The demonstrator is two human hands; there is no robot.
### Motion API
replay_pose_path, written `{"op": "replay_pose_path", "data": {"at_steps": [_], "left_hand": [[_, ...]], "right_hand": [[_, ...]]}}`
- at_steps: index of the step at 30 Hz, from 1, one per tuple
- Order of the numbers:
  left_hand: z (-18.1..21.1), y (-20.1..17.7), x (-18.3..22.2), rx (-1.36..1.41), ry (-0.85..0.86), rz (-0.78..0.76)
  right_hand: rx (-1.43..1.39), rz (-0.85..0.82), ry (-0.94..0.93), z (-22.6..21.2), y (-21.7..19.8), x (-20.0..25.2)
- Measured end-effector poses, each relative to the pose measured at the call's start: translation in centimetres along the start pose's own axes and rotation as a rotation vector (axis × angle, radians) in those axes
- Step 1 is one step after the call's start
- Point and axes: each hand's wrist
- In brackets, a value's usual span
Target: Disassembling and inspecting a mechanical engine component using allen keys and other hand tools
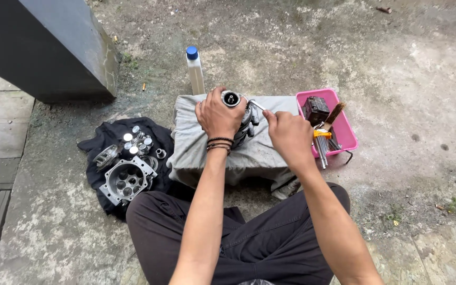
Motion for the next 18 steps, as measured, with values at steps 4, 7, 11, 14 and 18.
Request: {"op": "replay_pose_path", "data": {"at_steps": [4, 7, 11, 14, 18], "left_hand": [[0.6, 0.1, -0.1, 0.014, 0.006, 0.082], [-0.3, 0.6, 0.1, 0.017, -0.011, 0.073], [0.1, 0.2, -0.1, 0.057, -0.004, 0.047], [0.0, 0.4, -0.3, 0.068, 0.0, 0.031], [0.6, -0.7, 0.0, 0.097, 0.011, 0.014]], "right_hand": [[-0.136, -0.258, 0.079, 1.1, -2.7, -1.8], [-0.662, -0.758, 0.189, 2.0, -5.4, -2.7], [-1.163, -1.125, 0.192, 6.5, -1.1, -5.5], [-1.339, -1.084, 0.281, 5.8, -1.0, -4.3], [-1.37, -0.916, 0.359, 4.2, -1.2, -2.2]]}}
Point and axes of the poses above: each hand's wrist, its own x-axis away from the middle knuckle, its own y-axis out of the palm, z = x × y, and after that the axes turned 2 degrees about -x, right-handed
